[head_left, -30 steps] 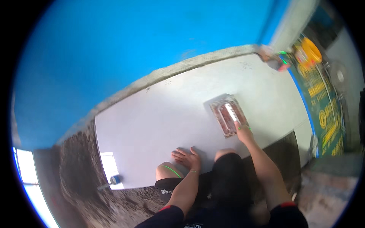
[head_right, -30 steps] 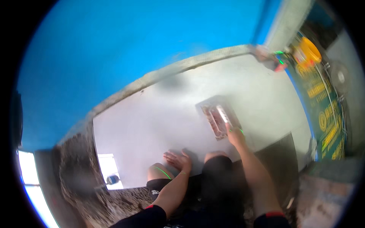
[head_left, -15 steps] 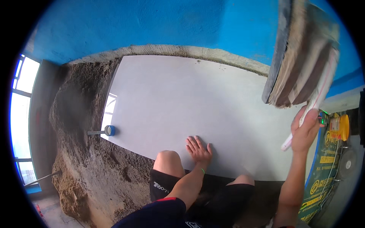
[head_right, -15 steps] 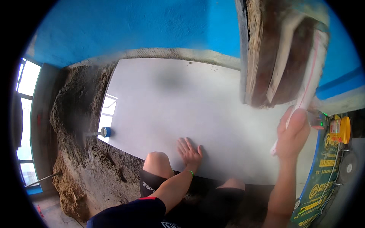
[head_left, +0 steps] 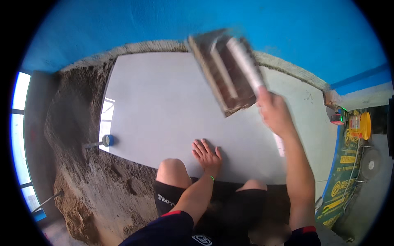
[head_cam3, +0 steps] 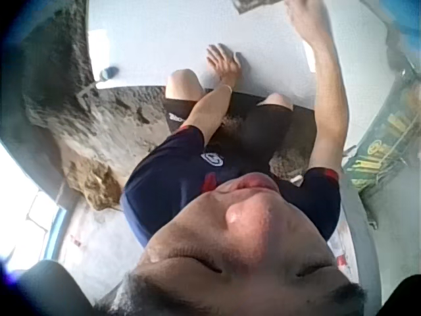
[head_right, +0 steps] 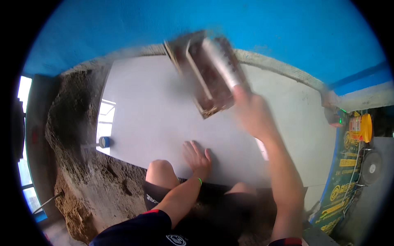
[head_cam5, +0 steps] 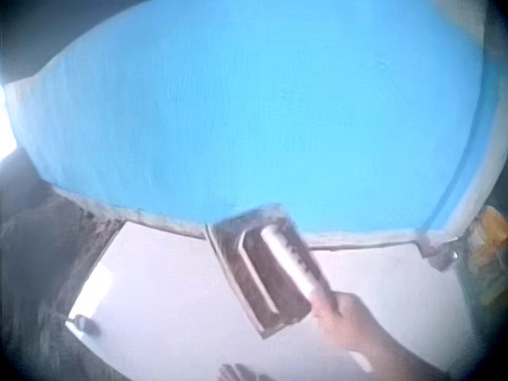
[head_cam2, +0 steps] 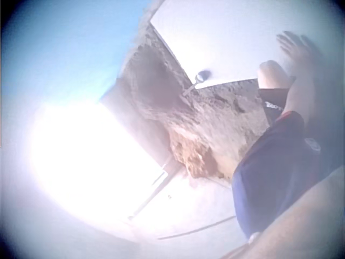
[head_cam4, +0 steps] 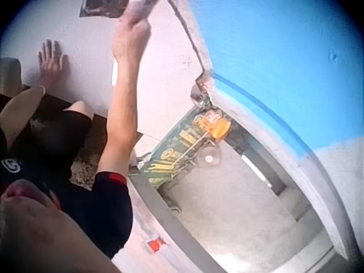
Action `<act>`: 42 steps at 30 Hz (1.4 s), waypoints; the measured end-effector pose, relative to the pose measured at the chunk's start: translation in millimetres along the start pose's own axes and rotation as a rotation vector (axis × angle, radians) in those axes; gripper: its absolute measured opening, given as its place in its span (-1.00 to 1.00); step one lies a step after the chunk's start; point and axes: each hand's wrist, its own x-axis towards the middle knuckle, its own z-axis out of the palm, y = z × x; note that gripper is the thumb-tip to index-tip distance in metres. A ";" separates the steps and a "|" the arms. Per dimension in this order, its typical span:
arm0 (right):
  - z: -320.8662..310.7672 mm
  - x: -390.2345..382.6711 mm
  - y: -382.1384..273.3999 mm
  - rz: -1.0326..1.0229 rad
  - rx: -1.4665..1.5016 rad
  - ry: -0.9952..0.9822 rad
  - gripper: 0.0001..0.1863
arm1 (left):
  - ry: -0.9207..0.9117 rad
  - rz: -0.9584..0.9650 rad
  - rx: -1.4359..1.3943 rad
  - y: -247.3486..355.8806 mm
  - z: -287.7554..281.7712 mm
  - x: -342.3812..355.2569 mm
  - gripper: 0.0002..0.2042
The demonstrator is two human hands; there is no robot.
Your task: The person applies adhesive to the back of a large white tile using a notched trowel while it rests on a bed of sand.
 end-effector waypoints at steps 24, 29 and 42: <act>-12.8 -202.7 212.7 -0.032 -0.250 0.718 -0.47 | 0.042 0.026 0.017 25.4 5.8 -3.1 -0.25; 13.2 -131.4 271.8 0.514 -0.302 0.381 -0.33 | 0.140 0.082 0.093 38.3 11.2 -0.1 -0.27; -2.7 -258.3 245.5 0.189 -0.267 0.771 -0.47 | 0.298 0.101 0.245 15.9 36.0 -1.9 -0.31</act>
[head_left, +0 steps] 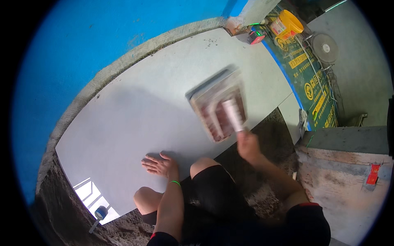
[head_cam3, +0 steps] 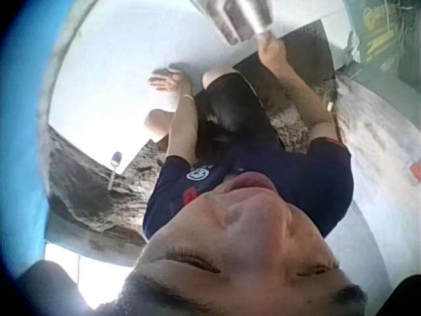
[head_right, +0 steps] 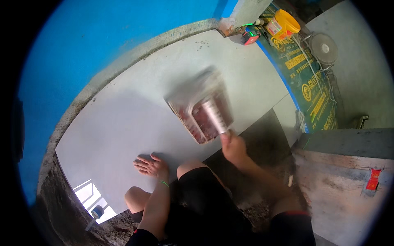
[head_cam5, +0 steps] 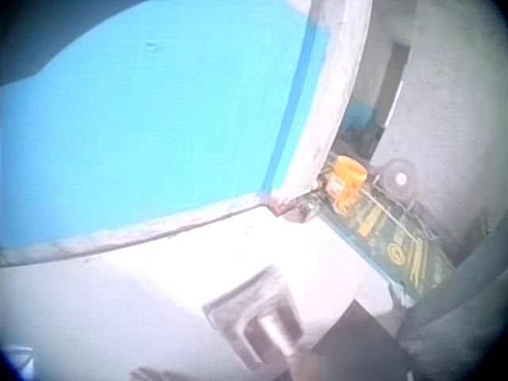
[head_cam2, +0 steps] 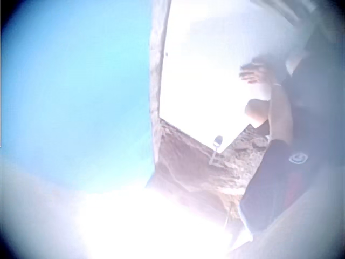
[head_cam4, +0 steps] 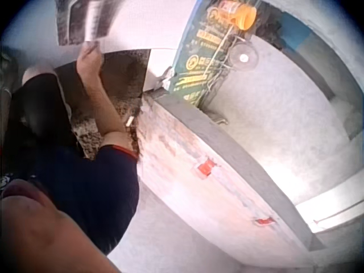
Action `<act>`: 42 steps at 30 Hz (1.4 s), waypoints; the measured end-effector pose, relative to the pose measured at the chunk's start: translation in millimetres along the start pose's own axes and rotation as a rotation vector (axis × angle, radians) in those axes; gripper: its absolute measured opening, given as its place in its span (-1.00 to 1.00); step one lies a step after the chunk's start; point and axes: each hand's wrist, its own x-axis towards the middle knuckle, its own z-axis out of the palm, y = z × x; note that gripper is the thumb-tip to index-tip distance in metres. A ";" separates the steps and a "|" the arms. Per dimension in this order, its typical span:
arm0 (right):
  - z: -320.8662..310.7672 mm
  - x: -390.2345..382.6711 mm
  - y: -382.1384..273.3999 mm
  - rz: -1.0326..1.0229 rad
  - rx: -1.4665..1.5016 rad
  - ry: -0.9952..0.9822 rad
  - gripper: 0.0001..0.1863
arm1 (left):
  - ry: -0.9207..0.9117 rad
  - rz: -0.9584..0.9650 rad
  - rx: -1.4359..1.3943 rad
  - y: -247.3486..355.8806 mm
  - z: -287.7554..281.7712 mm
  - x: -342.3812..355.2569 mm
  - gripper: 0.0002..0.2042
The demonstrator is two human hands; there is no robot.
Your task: The person applies adhesive to the back of a large white tile using a notched trowel while it rests on a bed of sand.
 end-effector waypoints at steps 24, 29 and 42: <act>19.7 106.8 71.5 0.338 0.157 -0.471 -0.30 | 0.080 0.065 -0.057 1.3 21.9 -3.0 -0.32; -111.5 64.5 -46.3 0.269 0.152 -0.077 -0.33 | 0.100 0.067 0.015 -14.7 20.0 6.3 -0.31; -24.2 118.0 39.0 0.330 0.068 -0.353 -0.26 | 0.149 0.086 0.053 -9.9 21.4 10.1 -0.27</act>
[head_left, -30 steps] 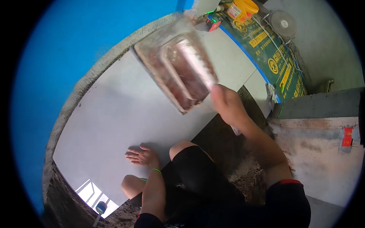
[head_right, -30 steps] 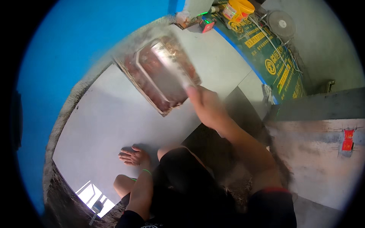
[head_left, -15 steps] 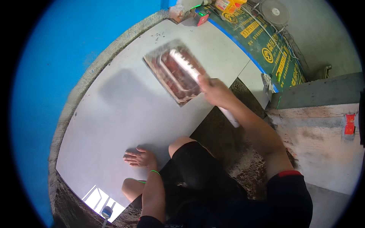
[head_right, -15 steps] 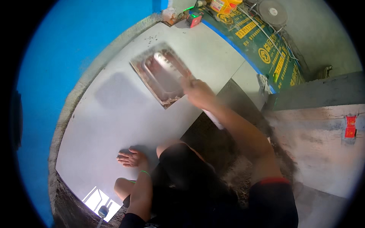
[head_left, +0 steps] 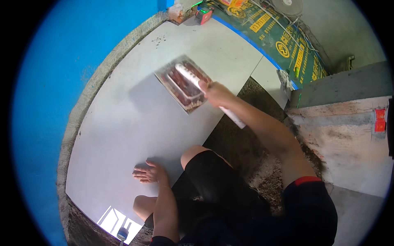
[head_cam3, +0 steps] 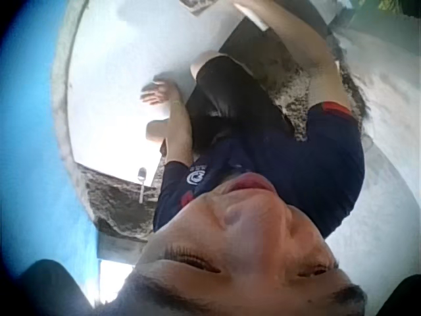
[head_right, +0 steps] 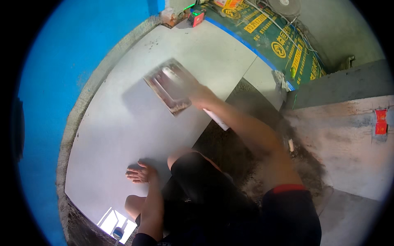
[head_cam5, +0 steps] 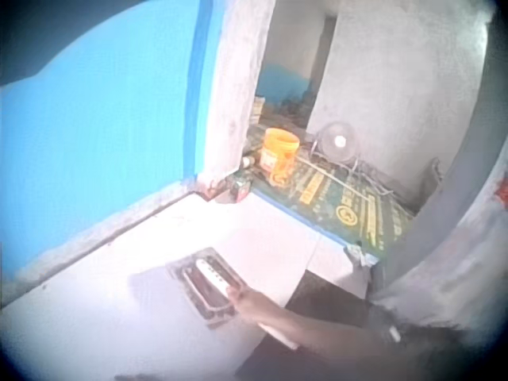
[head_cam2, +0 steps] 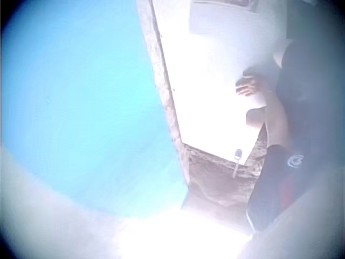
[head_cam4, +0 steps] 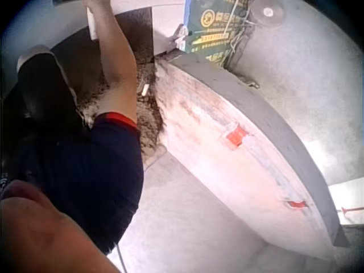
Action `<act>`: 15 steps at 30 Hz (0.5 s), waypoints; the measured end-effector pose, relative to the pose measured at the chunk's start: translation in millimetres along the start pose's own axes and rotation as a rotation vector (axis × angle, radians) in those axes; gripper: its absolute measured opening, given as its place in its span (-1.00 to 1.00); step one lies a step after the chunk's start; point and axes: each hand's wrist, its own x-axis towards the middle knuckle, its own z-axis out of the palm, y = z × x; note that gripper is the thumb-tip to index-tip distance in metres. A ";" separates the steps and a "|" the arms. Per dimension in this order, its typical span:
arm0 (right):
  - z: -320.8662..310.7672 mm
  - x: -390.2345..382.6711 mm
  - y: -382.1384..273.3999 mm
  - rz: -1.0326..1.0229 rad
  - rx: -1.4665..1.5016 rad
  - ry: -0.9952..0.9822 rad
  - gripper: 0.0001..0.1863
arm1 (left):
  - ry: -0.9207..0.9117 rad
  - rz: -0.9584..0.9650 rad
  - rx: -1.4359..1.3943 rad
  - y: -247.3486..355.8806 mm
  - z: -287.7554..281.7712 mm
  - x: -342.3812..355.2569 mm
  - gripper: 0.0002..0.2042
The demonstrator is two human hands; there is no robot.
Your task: The person applies adhesive to the back of a large white tile using a notched trowel while it rests on a bed of sand.
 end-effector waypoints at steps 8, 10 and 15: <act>-16.4 -135.9 17.7 -0.155 0.035 0.410 -0.46 | -0.156 0.009 -0.041 1.9 -13.1 -10.5 -0.25; 44.7 -106.2 72.1 0.127 -0.192 0.181 -0.30 | -0.177 0.004 -0.030 10.6 -15.6 -12.6 -0.25; 95.5 -19.5 59.2 0.213 -0.261 0.081 -0.20 | -0.162 0.032 -0.012 7.3 -10.8 -16.4 -0.25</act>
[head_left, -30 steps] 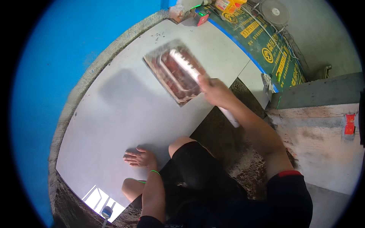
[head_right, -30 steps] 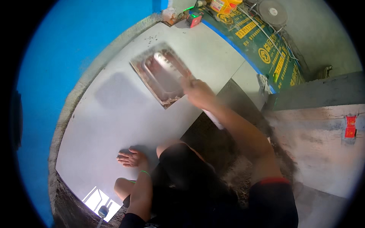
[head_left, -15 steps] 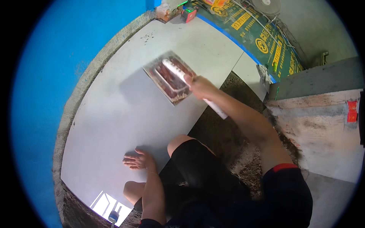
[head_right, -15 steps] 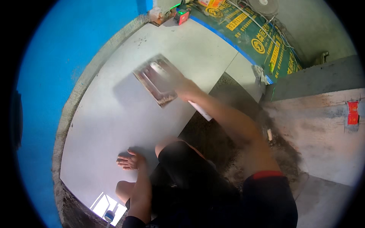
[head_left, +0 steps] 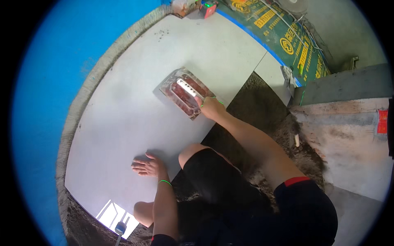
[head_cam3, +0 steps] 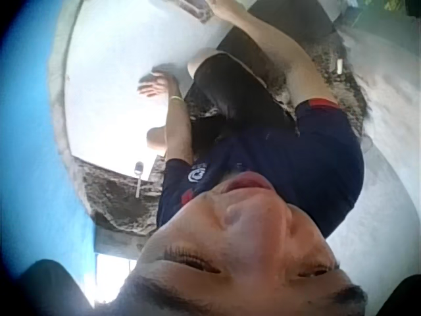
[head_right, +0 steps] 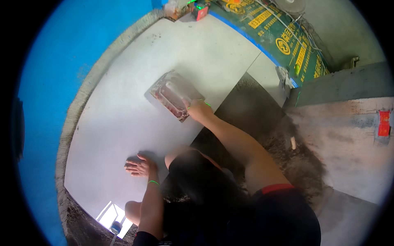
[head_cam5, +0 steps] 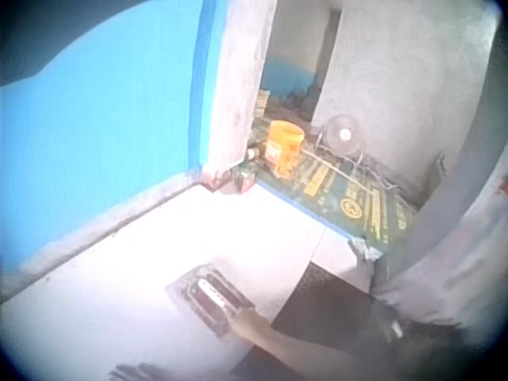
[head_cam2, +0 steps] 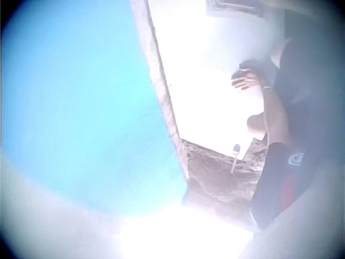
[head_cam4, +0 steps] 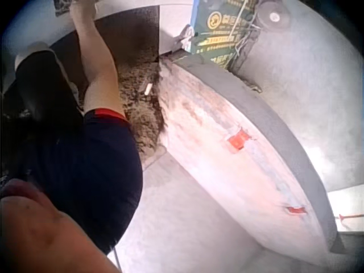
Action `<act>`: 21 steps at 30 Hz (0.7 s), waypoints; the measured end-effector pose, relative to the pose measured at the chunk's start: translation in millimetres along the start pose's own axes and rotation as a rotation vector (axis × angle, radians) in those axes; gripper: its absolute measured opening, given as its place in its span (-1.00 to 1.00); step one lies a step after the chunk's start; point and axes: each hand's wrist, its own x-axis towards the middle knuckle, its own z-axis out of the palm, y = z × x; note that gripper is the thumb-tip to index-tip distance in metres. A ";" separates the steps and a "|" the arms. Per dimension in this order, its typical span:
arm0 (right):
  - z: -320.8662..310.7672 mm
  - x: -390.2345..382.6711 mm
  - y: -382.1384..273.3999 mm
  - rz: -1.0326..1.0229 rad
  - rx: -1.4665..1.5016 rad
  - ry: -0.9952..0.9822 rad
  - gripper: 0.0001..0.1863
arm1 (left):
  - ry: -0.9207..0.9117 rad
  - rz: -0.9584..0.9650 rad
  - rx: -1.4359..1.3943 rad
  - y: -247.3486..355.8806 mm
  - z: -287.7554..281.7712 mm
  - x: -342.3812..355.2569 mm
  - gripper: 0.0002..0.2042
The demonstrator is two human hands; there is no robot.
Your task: The person applies adhesive to the back of a large white tile using a notched trowel while it rests on a bed of sand.
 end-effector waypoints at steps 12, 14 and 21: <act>47.6 -42.9 12.8 0.076 0.673 -0.422 -0.27 | -0.602 0.420 0.066 -102.3 -60.2 190.9 0.07; 24.2 -30.5 30.1 -0.018 0.426 -0.344 -0.25 | -0.545 0.401 0.023 -150.9 -48.4 183.6 0.04; -125.4 -83.9 -134.0 -0.182 0.449 -0.178 -0.26 | -0.160 0.382 -0.126 -239.7 0.3 131.3 -0.19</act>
